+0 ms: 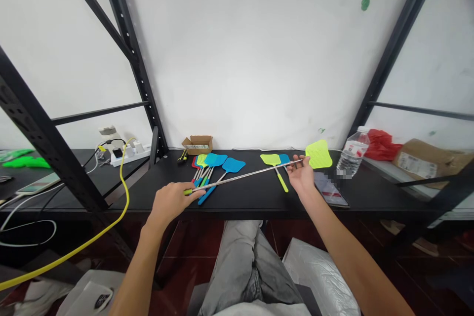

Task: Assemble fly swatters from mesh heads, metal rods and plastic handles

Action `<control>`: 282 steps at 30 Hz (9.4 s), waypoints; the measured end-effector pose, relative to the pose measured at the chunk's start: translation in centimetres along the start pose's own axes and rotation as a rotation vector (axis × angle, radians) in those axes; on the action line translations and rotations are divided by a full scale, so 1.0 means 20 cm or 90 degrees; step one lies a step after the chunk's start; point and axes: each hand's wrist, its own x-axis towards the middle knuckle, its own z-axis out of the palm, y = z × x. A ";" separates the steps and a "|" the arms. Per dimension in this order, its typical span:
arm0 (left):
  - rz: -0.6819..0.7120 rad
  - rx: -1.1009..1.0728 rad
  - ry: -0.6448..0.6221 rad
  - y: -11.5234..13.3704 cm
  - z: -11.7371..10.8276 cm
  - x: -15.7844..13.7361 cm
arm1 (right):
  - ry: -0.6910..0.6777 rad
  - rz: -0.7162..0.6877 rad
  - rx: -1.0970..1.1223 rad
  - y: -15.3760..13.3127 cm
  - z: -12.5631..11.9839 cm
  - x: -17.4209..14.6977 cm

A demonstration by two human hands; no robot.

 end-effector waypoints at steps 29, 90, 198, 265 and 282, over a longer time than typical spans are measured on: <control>0.015 -0.124 -0.015 0.39 0.12 -0.03 | -0.150 0.003 -0.048 0.40 0.29 -0.45; 0.082 -0.022 0.084 0.40 0.41 -0.03 | -0.210 -0.252 -1.324 0.31 0.06 0.01; 0.185 -0.085 0.030 0.45 0.29 -0.03 | -0.059 -0.038 -0.360 0.12 0.09 -0.23; 0.247 -0.188 0.231 0.36 0.32 0.02 | -0.167 -0.061 -0.405 0.04 0.07 -0.40; 0.275 -0.167 0.189 0.34 0.31 0.02 | -0.157 -0.014 -0.426 0.09 0.04 -0.45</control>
